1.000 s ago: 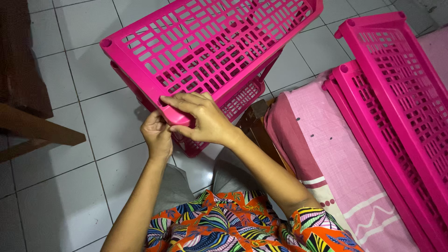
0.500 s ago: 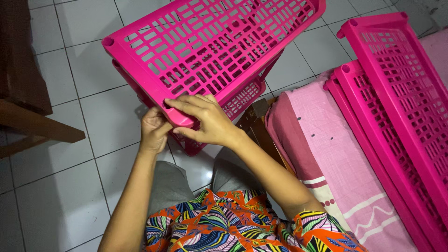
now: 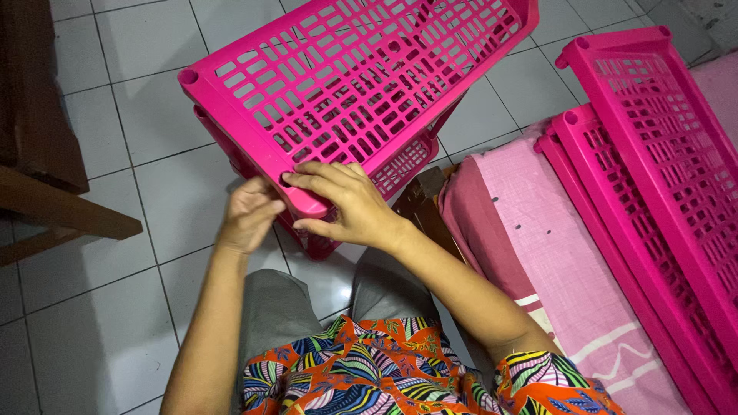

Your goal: The person assembles a pink plastic shelving unit by inserting cylindrical legs into the corners of stacked trays and securing them with small plastic caps. The person handles multiple trays and legs, stacking them to form a multi-tiered structure.

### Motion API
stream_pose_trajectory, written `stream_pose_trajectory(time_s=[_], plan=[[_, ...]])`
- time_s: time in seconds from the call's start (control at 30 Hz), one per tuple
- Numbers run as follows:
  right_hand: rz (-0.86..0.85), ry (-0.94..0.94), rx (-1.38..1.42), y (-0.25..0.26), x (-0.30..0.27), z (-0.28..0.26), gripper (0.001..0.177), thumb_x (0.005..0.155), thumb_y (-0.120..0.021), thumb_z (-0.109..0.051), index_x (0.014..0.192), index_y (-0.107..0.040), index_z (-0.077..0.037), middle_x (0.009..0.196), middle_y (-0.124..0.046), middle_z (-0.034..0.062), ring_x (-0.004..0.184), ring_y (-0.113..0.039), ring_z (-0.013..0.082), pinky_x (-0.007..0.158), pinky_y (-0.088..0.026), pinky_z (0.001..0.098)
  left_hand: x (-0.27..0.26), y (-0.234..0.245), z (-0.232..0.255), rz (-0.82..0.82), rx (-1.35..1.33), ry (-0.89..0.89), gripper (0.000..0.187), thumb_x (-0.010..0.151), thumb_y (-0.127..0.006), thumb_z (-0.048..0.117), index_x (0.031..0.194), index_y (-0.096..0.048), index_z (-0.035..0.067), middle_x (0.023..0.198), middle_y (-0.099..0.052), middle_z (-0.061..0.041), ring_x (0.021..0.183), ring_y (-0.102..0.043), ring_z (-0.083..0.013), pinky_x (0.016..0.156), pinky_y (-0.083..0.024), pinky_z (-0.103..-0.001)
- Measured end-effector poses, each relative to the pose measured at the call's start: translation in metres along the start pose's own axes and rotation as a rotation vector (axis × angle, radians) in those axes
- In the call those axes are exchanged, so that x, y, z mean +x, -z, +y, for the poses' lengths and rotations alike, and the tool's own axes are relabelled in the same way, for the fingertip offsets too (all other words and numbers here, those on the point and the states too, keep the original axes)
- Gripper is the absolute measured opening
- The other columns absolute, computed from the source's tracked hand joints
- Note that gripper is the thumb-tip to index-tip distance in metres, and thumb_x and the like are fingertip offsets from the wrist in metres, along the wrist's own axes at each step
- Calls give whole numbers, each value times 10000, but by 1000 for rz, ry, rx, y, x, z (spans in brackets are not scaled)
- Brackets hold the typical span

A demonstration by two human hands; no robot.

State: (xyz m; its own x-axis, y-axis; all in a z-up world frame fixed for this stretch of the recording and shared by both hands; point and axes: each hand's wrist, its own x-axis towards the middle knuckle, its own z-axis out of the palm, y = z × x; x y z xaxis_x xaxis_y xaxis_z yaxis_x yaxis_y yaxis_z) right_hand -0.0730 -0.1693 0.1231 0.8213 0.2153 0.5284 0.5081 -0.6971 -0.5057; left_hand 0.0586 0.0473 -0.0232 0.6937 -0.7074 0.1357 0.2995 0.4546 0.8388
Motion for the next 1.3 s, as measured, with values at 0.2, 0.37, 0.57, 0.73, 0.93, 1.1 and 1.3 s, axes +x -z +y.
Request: stream_pose_trajectory(time_s=[0.2,0.37,0.57,0.73,0.93,1.1,1.3], plan=[[60,31,50,9,29,-8,330,982,-748,-371,1158,-758,-92,1387,-661,134,1215,-674,290,979,-525,412,16,54,31,653,435,-328,396,1024,-786,18,1342,-556,-39,1253,-584,-116,1167,-522,-240,1018,-423,-384],[-282,-184,-97,8,88,0,373,985,-679,-434,890,-767,-84,968,-768,111,884,-734,277,824,-544,412,58,73,74,439,594,-286,721,1003,-716,68,1559,-259,27,1547,-389,-81,1411,-425,-202,1133,-425,-379],[-229,-100,-142,-29,154,27,393,884,-761,-380,1133,-699,-83,1046,-707,137,943,-707,337,786,-562,475,82,88,77,241,171,-150,464,1104,-616,65,1536,-519,-75,1284,-573,-118,1129,-502,-189,992,-398,-324],[-108,8,-251,-83,185,41,785,664,-889,-337,1327,-560,-73,1293,-560,169,973,-692,388,736,-586,485,86,83,70,267,92,-184,487,1019,-612,39,1489,-491,-8,1450,-599,-84,1282,-614,-156,1050,-489,-298],[-289,-209,-414,-105,214,38,1030,517,-882,-96,1445,-441,-22,1335,-511,208,850,-719,386,636,-597,471,89,75,78,221,94,-222,579,943,-652,-12,1488,-455,0,1371,-601,-72,1266,-598,-163,1078,-515,-298],[-209,-124,-371,-97,203,40,991,487,-839,-41,1418,-498,-22,1369,-533,201,854,-731,381,670,-598,473,93,79,78,200,84,-247,480,982,-601,-15,1459,-557,-53,1312,-654,-109,1214,-631,-178,1079,-528,-309],[-134,-60,-337,-95,193,42,959,511,-817,-40,1420,-513,-10,1439,-513,247,866,-735,385,693,-605,456,98,82,66,297,81,-275,367,1013,-575,-40,1380,-572,-29,1322,-654,-100,1232,-635,-170,1083,-527,-307]])
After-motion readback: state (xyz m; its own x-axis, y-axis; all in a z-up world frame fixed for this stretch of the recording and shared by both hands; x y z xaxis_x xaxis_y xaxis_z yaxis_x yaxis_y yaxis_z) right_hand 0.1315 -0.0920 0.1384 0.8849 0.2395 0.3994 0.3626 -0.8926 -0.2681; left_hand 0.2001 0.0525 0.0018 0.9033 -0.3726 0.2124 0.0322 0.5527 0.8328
